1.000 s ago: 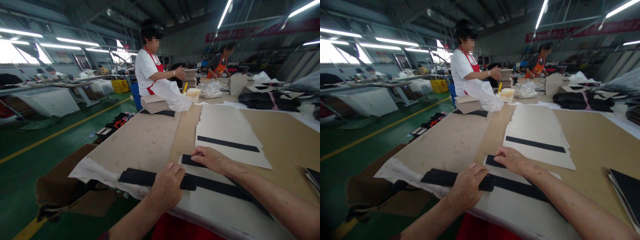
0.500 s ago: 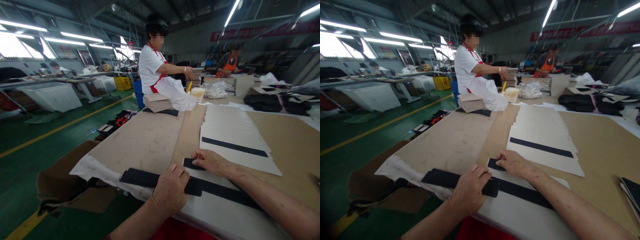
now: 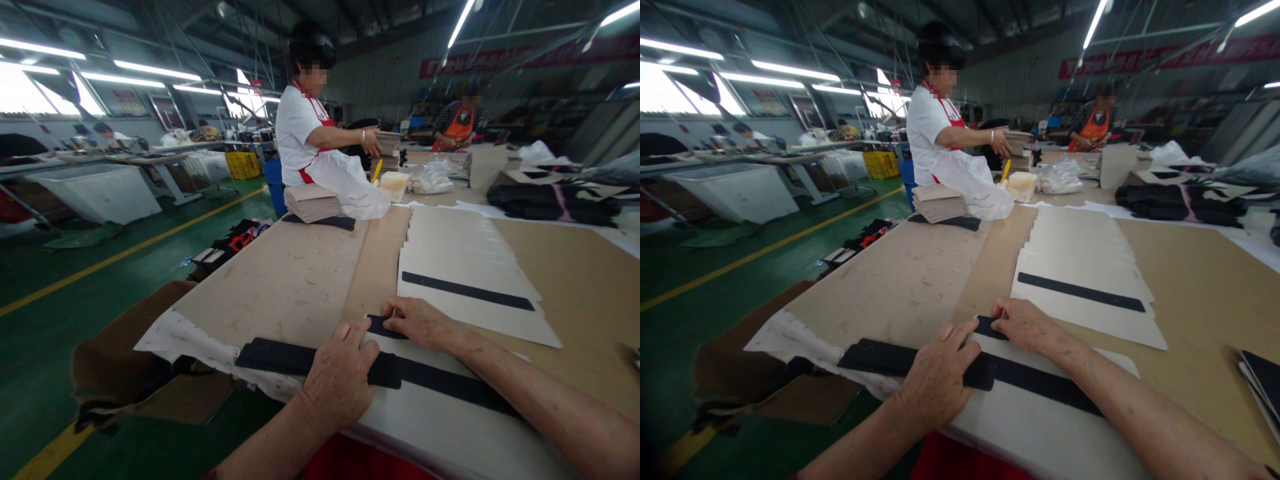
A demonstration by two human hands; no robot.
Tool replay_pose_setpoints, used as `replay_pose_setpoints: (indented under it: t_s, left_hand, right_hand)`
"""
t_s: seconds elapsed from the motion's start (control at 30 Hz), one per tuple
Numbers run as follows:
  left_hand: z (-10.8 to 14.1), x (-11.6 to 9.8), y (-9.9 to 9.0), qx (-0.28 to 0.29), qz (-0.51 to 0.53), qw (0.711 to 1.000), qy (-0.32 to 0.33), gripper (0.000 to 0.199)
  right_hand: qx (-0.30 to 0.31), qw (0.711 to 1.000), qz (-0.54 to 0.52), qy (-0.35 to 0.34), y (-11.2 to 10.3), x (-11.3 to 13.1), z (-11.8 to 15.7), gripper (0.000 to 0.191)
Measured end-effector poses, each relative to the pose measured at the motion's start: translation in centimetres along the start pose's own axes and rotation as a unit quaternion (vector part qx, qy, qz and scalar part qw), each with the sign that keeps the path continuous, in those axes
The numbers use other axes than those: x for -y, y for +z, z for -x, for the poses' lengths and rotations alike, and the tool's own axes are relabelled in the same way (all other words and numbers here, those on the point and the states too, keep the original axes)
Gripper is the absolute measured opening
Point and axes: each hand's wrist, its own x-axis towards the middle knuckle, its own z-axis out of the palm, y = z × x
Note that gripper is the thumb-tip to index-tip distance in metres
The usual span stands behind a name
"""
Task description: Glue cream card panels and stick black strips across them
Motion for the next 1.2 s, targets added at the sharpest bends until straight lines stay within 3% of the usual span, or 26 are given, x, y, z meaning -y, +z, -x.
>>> replay_pose_setpoints:
  t_s: [1.03,1.2]
  left_hand:
    - [-0.4,-0.2,-0.7,0.023,-0.003,1.0,0.005,0.03]
    - [-0.4,-0.2,-0.7,0.028,-0.005,1.0,0.002,0.032]
  right_hand:
    - [-0.034,0.993,0.108,-0.024,0.0,1.2,1.0,0.01]
    - [-0.047,0.995,0.086,-0.029,0.2,1.1,1.2,0.012]
